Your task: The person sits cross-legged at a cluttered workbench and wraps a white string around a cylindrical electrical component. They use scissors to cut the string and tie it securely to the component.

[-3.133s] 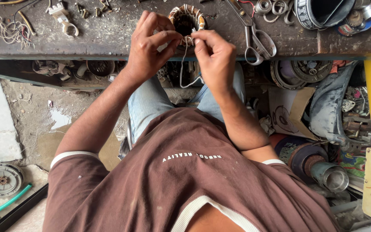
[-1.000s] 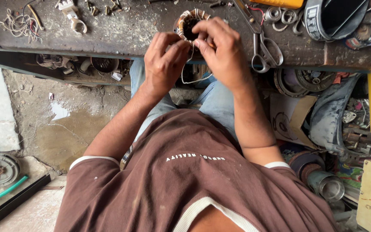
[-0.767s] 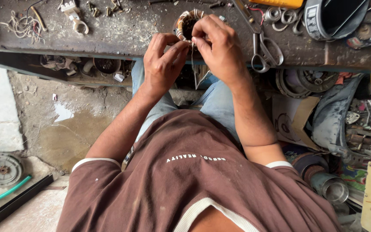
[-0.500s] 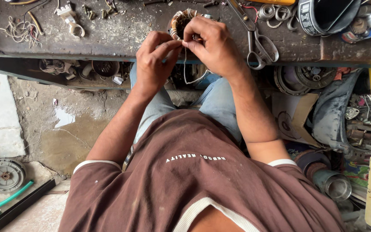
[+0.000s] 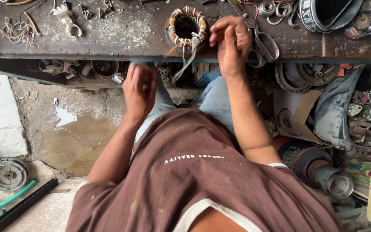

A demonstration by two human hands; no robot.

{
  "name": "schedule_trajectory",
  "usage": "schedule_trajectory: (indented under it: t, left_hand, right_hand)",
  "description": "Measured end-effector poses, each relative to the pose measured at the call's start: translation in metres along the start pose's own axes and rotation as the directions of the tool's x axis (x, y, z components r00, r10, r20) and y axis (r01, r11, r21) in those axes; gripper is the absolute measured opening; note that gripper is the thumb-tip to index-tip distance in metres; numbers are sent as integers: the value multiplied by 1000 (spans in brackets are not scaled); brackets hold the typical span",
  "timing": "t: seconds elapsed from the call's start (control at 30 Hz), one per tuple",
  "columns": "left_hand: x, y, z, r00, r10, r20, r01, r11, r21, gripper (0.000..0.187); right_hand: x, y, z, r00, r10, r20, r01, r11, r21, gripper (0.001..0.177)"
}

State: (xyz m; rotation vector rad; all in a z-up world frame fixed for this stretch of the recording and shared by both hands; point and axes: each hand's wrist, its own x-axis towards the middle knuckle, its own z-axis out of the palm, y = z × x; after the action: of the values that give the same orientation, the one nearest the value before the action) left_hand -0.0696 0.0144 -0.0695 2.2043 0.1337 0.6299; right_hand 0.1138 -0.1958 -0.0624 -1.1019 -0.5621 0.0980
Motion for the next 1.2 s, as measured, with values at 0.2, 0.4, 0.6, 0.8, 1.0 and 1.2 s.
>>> schedule_trajectory:
  t: [0.2,0.4,0.6,0.8,1.0,1.2]
  left_hand:
    - [-101,-48,-11,943,-213,256,191,976,107,8]
    - [-193,-122,-64,793,-587,162,490,773,402,7]
    - [-244,-135,-114,564,-823,65,630,480,610,14]
    - [-231,-127,-92,638,-770,-28,728,590,350,17]
    - [-108,-63,-13,958,-287,26,283,954,102,34]
    - [21,38,27,984,140,-114,-147,988,-55,36]
  right_hand:
    - [-4,4,2,993,-110,46,116,981,-156,35]
    - [-14,5,1,992,-112,50,121,953,-277,23]
    - [-11,9,2,978,-194,73,208,910,-360,18]
    - [-13,8,6,958,-260,124,288,847,-447,14]
    - [-13,8,7,964,-237,122,267,853,-448,13]
    - [-5,-5,14,962,-218,162,271,815,-511,58]
